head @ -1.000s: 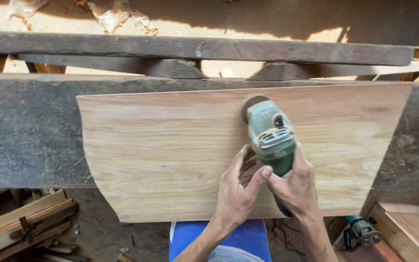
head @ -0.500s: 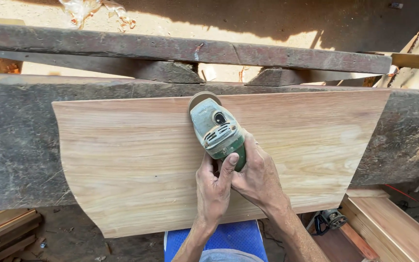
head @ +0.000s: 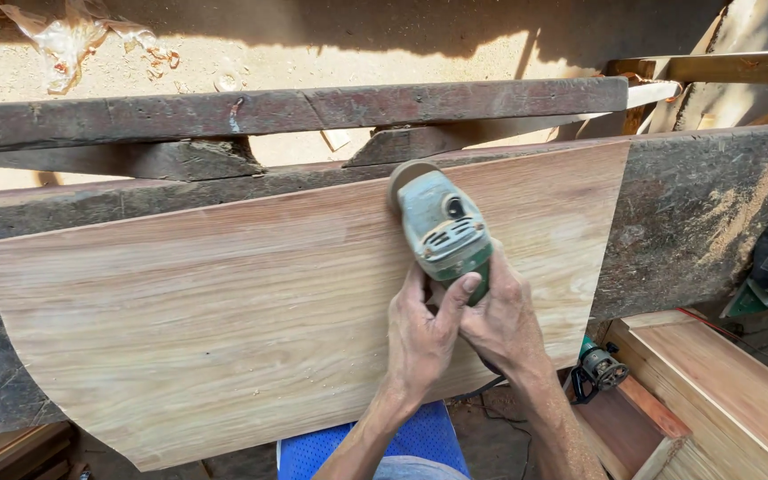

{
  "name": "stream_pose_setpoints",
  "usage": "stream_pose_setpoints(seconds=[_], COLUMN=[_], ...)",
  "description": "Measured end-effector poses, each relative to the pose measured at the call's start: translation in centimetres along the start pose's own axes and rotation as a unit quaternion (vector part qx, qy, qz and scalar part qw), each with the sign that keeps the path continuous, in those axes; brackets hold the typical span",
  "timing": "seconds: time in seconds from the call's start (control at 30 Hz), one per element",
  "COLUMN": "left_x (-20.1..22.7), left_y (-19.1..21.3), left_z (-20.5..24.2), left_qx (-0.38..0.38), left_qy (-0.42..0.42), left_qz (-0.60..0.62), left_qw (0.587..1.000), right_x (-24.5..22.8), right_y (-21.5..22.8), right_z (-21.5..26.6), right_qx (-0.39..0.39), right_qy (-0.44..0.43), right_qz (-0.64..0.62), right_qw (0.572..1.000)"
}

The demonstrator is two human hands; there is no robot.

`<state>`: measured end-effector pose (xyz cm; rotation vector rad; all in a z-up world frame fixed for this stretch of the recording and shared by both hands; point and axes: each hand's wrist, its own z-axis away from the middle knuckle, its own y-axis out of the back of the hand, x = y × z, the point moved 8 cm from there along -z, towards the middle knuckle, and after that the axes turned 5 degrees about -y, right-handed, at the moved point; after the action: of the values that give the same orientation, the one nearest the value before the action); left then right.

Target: The person uses an angle grinder with a sanding disc to smooth the surface and edges of a large wooden board. They move the tool across the board, flip it over, and continue sanding the other side and edges in a workshop setting.

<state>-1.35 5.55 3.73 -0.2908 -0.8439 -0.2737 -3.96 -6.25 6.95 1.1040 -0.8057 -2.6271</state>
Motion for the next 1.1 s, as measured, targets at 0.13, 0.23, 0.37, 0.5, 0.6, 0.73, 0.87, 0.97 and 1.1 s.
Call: stream_pose_setpoints(seconds=[0.13,0.23,0.37,0.5,0.6,0.73,0.87,0.97,1.1], left_x=[0.1,0.1,0.5,0.3,-0.4,-0.3,-0.3,-0.4,-1.2], left_y=[-3.5,-6.3,-9.3,-12.0,-14.1,-16.7,-18.9,-19.4,-17.6], left_z=[-0.5,-0.9,-1.4,-2.2,-2.7,-3.5,-3.8,-3.5,-2.6], left_qx=[-0.028,-0.059,-0.07,-0.085,-0.106,-0.114,-0.146,-0.163,-0.178], left_qy=[0.054,0.031,-0.001,0.004,0.026,-0.007,-0.026,-0.006,0.002], left_qz=[-0.042,-0.043,-0.031,-0.054,-0.093,-0.089,-0.133,-0.149,-0.155], left_qw=[0.997,0.997,0.997,0.995,0.99,0.989,0.98,0.975,0.972], right_x=[2.2,3.9,5.9,6.9,9.0,11.3,12.9,13.5,12.2], right_y=[2.9,5.4,7.8,10.0,11.3,13.2,15.1,15.4,13.8], right_z=[-0.3,-0.7,-0.8,-1.1,-1.1,-1.2,-0.7,-0.1,0.9], right_qx=[0.018,0.042,0.058,0.079,0.084,0.099,0.151,0.175,0.179], right_qy=[-0.049,-0.115,-0.085,-0.075,-0.1,-0.103,-0.081,-0.104,-0.123], right_qz=[-0.005,0.008,0.011,-0.006,-0.023,-0.026,-0.016,-0.015,-0.036], right_qw=[0.999,0.992,0.995,0.994,0.991,0.989,0.985,0.979,0.975])
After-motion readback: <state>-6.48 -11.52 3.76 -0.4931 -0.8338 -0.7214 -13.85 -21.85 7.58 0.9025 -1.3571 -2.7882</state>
